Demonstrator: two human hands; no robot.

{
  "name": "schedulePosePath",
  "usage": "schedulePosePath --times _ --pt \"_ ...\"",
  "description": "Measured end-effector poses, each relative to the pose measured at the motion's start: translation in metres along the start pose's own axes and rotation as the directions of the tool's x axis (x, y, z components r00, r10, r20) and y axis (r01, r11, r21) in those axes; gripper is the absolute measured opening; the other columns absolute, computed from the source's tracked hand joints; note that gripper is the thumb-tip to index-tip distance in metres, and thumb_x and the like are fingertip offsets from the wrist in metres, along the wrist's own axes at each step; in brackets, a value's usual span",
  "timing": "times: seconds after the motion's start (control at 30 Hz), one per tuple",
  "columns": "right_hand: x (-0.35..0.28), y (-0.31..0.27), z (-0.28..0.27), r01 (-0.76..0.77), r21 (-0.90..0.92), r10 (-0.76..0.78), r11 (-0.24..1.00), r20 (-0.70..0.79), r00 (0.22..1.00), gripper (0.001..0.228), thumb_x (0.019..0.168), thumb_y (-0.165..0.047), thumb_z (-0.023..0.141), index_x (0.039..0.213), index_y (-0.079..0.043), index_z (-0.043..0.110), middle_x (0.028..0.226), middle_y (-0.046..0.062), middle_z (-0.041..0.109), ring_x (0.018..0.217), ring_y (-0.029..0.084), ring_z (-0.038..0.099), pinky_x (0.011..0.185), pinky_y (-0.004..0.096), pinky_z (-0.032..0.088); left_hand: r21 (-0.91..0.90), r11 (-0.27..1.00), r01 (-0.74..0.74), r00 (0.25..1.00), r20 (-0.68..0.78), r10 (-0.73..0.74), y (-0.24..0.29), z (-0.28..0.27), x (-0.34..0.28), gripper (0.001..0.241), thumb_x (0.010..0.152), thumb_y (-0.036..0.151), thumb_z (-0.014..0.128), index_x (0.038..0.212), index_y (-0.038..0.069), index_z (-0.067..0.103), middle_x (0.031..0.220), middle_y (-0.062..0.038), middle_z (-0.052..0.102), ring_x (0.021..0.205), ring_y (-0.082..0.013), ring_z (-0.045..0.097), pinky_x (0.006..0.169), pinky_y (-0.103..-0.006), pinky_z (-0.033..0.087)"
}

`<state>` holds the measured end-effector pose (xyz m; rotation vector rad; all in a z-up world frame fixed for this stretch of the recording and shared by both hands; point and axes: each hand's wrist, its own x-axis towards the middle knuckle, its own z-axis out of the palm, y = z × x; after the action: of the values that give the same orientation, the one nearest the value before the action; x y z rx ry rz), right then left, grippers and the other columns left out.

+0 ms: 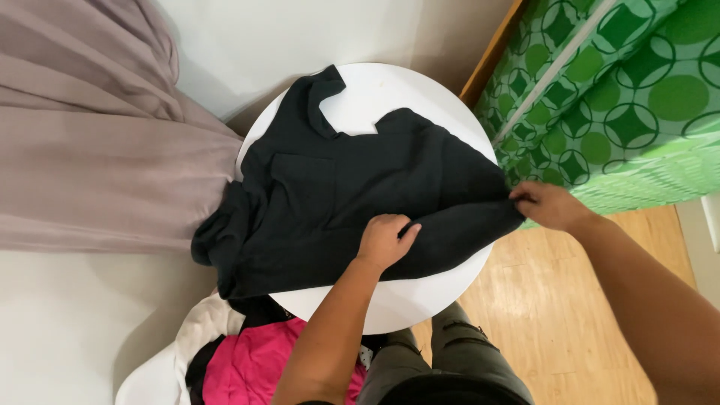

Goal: The person folds a black hoodie, a pink t-shirt, and a black graphic t-shirt on a small white round table. They smooth and fold each garment by hand, then place the folded items onto a nearby chair.

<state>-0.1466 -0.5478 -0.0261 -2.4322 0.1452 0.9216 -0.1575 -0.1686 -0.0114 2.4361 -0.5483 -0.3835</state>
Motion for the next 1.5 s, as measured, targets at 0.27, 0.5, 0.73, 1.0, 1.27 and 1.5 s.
schedulePosePath --times 0.27,0.5,0.73,1.0,1.27,1.5 --pt "0.048 -0.047 0.014 0.180 -0.019 -0.157 0.984 -0.583 0.797 0.029 0.092 -0.022 0.069 0.120 -0.013 0.070 0.128 0.017 0.066 0.118 0.037 0.061 0.097 0.045 0.051 0.033 0.990 0.134 0.971 -0.204 -0.125 -0.010 -0.019 0.022 0.028 0.089 0.033 0.074 0.083 0.006 0.075 0.085 -0.014 0.071 0.083 -0.0339 0.068 0.074 -0.0454 0.056" --pt "0.132 -0.088 0.024 0.178 -0.020 -0.164 0.984 -0.497 0.852 0.040 0.090 -0.025 0.072 0.128 -0.013 0.066 0.129 0.020 0.060 0.117 0.041 0.059 0.096 0.047 0.050 0.001 0.996 0.085 0.893 -0.444 -0.076 -0.045 -0.028 0.108 0.029 0.094 0.015 0.064 0.122 0.007 0.068 0.132 -0.017 0.061 0.105 -0.0366 0.065 0.086 -0.0448 0.056" --pt "0.148 -0.091 0.022 0.180 0.040 -0.132 0.983 -0.530 0.838 0.024 0.090 -0.029 0.075 0.104 -0.011 0.071 0.113 0.017 0.068 0.103 0.038 0.066 0.088 0.047 0.054 -0.038 0.935 0.351 0.871 -0.354 -0.341 -0.085 -0.018 0.155 0.024 0.091 0.021 0.070 0.113 0.011 0.069 0.117 -0.017 0.062 0.105 -0.0383 0.064 0.086 -0.0476 0.055" --pt "0.131 -0.055 -0.006 0.216 0.532 0.213 0.819 -0.631 0.746 0.025 0.096 -0.016 0.073 0.115 -0.005 0.060 0.098 0.013 0.068 0.077 0.028 0.064 0.070 0.040 0.052 -0.237 0.888 0.395 0.615 -0.650 -0.446 -0.092 -0.060 0.150 0.024 0.096 0.016 0.067 0.117 0.005 0.063 0.119 -0.018 0.061 0.103 -0.0388 0.064 0.087 -0.0454 0.055" --pt "0.118 -0.026 0.032 0.213 0.153 0.001 0.965 -0.814 0.581 0.050 0.091 -0.026 0.082 0.131 -0.002 0.063 0.116 0.019 0.067 0.089 0.033 0.067 0.077 0.040 0.055 -0.085 0.996 -0.038 0.766 -0.643 -0.026 -0.061 -0.013 0.075 0.030 0.101 0.011 0.065 0.130 0.010 0.059 0.137 -0.014 0.058 0.131 -0.0367 0.061 0.114 -0.0437 0.052" --pt "0.117 0.014 0.071 0.076 0.438 0.280 0.896 -0.688 0.670 0.040 0.089 -0.034 0.083 0.112 -0.003 0.071 0.103 0.019 0.073 0.094 0.036 0.069 0.086 0.042 0.054 0.361 0.914 0.188 0.961 -0.259 -0.095 -0.081 -0.010 -0.001 0.063 0.093 0.042 0.063 0.148 0.013 0.050 0.156 -0.015 0.041 0.143 -0.0462 0.033 0.111 -0.0652 0.029"
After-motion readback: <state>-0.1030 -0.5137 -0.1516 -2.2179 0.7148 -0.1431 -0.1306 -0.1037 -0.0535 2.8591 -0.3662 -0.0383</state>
